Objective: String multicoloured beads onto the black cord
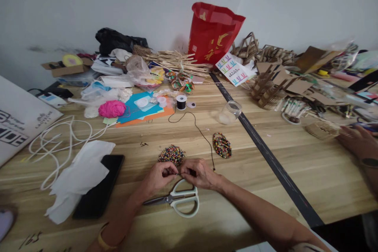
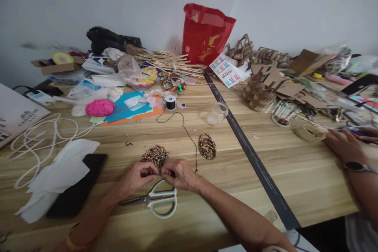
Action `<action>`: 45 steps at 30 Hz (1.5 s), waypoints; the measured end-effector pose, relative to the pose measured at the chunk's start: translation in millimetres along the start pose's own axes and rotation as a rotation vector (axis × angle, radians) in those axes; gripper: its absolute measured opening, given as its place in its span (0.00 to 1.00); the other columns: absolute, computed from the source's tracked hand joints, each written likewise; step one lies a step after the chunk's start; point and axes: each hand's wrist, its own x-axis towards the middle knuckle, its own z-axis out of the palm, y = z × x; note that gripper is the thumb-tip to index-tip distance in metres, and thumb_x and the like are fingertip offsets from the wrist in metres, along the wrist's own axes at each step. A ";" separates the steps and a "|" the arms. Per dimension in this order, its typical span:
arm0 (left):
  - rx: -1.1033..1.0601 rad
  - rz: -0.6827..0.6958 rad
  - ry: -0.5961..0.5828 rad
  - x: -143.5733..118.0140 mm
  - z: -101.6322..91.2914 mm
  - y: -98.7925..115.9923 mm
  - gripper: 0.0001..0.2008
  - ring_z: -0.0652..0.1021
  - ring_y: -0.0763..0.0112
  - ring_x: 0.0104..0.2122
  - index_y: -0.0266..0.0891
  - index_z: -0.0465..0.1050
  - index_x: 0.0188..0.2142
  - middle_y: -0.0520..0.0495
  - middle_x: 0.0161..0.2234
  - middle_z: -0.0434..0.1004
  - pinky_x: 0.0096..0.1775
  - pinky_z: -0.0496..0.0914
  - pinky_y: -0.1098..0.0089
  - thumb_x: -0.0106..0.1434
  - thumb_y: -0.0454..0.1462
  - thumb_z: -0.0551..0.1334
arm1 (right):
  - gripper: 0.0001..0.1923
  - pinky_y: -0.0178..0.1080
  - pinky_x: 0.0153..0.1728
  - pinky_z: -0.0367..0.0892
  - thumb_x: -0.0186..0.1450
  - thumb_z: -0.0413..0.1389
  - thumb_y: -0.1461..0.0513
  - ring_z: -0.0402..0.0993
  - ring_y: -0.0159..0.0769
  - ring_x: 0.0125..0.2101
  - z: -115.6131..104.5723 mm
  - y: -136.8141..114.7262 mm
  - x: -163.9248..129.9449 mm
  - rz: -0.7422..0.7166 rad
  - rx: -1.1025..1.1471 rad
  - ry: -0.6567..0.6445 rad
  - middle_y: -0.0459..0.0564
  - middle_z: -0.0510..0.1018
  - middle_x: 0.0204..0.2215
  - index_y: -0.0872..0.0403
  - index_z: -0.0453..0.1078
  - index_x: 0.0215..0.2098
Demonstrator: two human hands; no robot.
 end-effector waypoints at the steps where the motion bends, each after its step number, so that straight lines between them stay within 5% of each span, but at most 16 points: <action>1: 0.001 -0.001 0.001 0.0 -0.2 0.3 0.04 0.72 0.72 0.24 0.35 0.74 0.24 0.49 0.23 0.75 0.27 0.66 0.75 0.50 0.33 0.60 | 0.03 0.30 0.27 0.59 0.61 0.53 0.68 0.65 0.29 0.25 -0.5 -0.5 0.1 -0.001 0.001 0.000 0.46 0.71 0.25 0.56 0.66 0.31; 45: 0.115 0.046 0.038 0.9 2.0 0.7 0.06 0.72 0.71 0.24 0.36 0.77 0.25 0.48 0.24 0.78 0.27 0.64 0.74 0.50 0.32 0.60 | 0.02 0.30 0.27 0.62 0.63 0.55 0.65 0.67 0.29 0.25 2.3 5.9 -1.3 -0.010 0.027 0.002 0.47 0.72 0.26 0.57 0.69 0.33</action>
